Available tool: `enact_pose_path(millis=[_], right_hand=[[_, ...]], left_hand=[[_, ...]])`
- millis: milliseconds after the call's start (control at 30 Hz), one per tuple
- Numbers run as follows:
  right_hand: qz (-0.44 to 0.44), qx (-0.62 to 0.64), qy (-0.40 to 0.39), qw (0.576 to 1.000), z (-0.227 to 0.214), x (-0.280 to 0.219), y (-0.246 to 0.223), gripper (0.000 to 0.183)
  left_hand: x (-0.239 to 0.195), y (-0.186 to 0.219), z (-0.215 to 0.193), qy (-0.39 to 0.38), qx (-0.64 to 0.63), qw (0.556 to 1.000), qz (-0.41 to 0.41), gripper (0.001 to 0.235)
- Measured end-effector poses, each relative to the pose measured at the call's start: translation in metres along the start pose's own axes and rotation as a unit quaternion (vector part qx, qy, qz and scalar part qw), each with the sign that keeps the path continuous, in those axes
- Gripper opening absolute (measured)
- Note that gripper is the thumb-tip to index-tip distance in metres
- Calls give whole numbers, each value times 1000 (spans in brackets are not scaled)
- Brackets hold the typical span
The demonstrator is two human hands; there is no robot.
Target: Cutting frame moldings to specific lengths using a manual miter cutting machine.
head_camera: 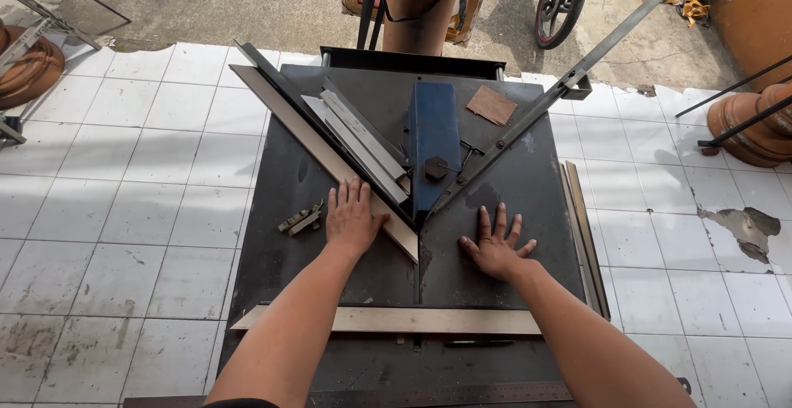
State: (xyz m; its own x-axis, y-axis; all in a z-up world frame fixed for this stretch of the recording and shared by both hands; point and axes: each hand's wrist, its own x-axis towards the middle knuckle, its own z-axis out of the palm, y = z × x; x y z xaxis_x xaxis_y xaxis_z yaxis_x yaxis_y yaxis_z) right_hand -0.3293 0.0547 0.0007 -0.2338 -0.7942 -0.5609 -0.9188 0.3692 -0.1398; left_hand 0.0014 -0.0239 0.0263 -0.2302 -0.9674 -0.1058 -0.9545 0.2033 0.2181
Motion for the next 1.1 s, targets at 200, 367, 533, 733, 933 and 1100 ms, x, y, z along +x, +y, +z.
enact_pose_path(millis=[200, 367, 533, 733, 933, 1100], right_hand=[[-6, 3, 1, 1000, -7, -1, -3, 95], [1, -2, 4, 1000, -6, -4, -5, 95], [3, -9, 3, 1000, -6, -2, -3, 95], [4, -3, 3, 1000, -6, -1, -5, 94], [1, 3, 4, 1000, -5, 4, -4, 95], [-3, 2, 4, 1000, -2, 3, -2, 96]], left_hand=[[4, -27, 14, 11, 62, 988, 140, 56], [18, -44, 12, 13, 172, 966, 193, 63], [35, -34, 23, 66, 245, 943, 215, 52], [41, -28, -5, -11, 299, 927, 226, 37], [19, -43, -8, 18, 133, 971, 196, 20], [-1, -47, -10, 58, 112, 969, 214, 21]])
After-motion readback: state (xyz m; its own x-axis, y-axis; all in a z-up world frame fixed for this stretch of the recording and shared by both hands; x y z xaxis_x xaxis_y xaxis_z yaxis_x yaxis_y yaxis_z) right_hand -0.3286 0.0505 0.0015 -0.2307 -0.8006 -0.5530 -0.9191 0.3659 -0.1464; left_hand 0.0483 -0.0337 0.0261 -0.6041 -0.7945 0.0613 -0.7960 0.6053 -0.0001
